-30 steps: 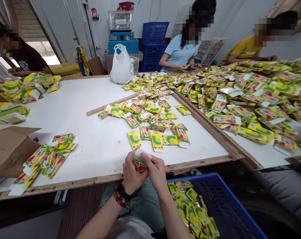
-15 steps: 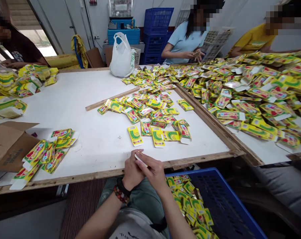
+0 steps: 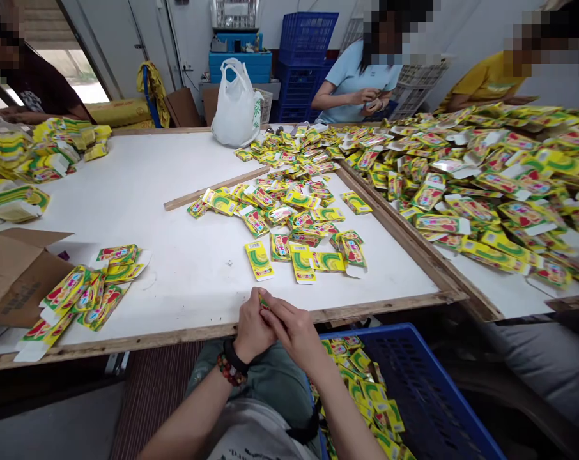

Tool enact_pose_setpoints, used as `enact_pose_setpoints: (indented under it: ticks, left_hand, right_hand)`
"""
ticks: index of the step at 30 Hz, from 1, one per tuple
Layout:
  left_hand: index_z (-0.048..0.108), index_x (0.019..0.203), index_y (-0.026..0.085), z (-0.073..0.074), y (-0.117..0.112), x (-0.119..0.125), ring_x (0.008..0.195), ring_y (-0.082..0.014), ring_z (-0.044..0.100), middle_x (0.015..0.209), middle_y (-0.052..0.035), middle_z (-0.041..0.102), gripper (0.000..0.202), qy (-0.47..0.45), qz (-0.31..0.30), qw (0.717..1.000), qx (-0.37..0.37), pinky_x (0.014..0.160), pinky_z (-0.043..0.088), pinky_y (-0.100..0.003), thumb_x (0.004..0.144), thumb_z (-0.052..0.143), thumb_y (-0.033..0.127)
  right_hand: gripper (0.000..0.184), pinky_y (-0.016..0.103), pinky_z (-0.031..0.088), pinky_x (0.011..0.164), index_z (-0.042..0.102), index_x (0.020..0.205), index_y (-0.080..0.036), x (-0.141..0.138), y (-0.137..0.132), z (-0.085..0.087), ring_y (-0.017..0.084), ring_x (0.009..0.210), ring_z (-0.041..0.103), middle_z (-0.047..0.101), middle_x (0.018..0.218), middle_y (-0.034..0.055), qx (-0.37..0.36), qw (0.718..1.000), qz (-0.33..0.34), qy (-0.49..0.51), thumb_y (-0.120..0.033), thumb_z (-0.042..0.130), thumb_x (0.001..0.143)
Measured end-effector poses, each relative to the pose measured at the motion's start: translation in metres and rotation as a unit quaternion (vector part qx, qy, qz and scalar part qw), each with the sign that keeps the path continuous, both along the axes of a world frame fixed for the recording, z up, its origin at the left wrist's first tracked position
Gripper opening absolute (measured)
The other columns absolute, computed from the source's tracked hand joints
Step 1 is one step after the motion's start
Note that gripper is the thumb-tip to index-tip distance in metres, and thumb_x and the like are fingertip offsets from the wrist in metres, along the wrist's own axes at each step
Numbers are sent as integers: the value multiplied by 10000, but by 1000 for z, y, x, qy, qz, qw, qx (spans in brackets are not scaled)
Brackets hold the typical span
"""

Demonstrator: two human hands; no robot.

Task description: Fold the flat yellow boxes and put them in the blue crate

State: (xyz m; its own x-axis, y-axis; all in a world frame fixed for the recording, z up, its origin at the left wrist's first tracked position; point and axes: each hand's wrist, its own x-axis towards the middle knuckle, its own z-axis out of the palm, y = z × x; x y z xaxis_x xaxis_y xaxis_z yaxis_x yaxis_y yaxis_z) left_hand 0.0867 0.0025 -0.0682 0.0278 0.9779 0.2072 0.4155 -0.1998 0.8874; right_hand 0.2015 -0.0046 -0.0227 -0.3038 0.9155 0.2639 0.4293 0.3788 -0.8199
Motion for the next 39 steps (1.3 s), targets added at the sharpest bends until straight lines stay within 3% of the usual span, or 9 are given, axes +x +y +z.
enact_pose_setpoints:
  ticks: [4,7,13,18,22,26,31,35,39]
  left_hand:
    - [450,911,223,8,1,-8,706,-177,582,796,-10,590,271,-39,-41,998,-17,669,466,-298,706,627,236]
    - [518,1083,199,13,1,-13,931,-217,615,1033,-68,636,463,-147,-172,970,-85,831,490,-343,689,719,334]
    - [645,1034,171,10,-9,5,800,-205,664,874,-65,708,445,-272,-253,904,-210,754,529,-333,792,629,545]
    - [579,1224,259,26,35,-1,979,-240,637,1138,-83,675,363,69,-261,960,-69,900,495,-428,862,571,241]
    - [602,1169,286,29,104,-30,1366,-333,319,1442,-80,446,515,330,-207,921,23,1097,239,-597,747,540,-2]
    - [607,1144,242,24,143,-46,1372,-338,308,1418,-91,471,434,354,-329,875,18,1116,265,-532,730,641,116]
    - [565,1200,209,29,121,-57,1198,-244,541,1276,-85,601,433,234,-438,868,13,1067,386,-404,771,581,152]
    - [421,1338,184,27,64,-59,1253,-278,503,1362,-130,523,616,116,-257,960,-9,1057,400,-446,775,648,286]
    - [357,1351,193,12,9,-35,1136,-277,583,1293,-126,563,768,83,-47,995,33,965,479,-429,685,725,298]
  right_hand:
    - [378,345,572,861,595,1280,-253,-1,-8,-9,215,1007,689,713,1129,89,46,998,-36,33,-196,478,924]
    - [309,353,588,811,678,1167,-256,10,-15,-12,221,927,714,737,1077,75,32,989,-105,100,-212,526,902]
    - [256,322,605,650,742,1042,-237,34,-34,-5,233,786,735,761,981,71,-45,973,-185,130,-279,643,810]
    - [327,443,567,843,769,972,-189,93,-63,-12,310,940,710,748,1015,115,-116,954,-277,18,-413,595,807]
    - [401,570,503,894,734,1074,-183,131,-74,-27,399,1102,621,710,1113,158,-142,918,-318,-190,-430,611,782]
    - [373,514,447,1010,666,1189,-186,91,-35,-40,301,1191,581,658,1228,138,-16,965,-210,-156,-256,531,848]
    - [408,413,454,1015,656,1199,-207,12,38,-35,257,1227,555,603,1315,105,46,992,-94,-70,-166,567,803]
    - [292,294,540,698,738,984,-185,-7,43,-16,211,745,712,766,859,82,27,991,-123,-37,-228,461,902]
    - [374,232,409,466,712,695,-135,0,24,7,143,473,548,627,528,21,-71,986,-134,68,-388,510,884]
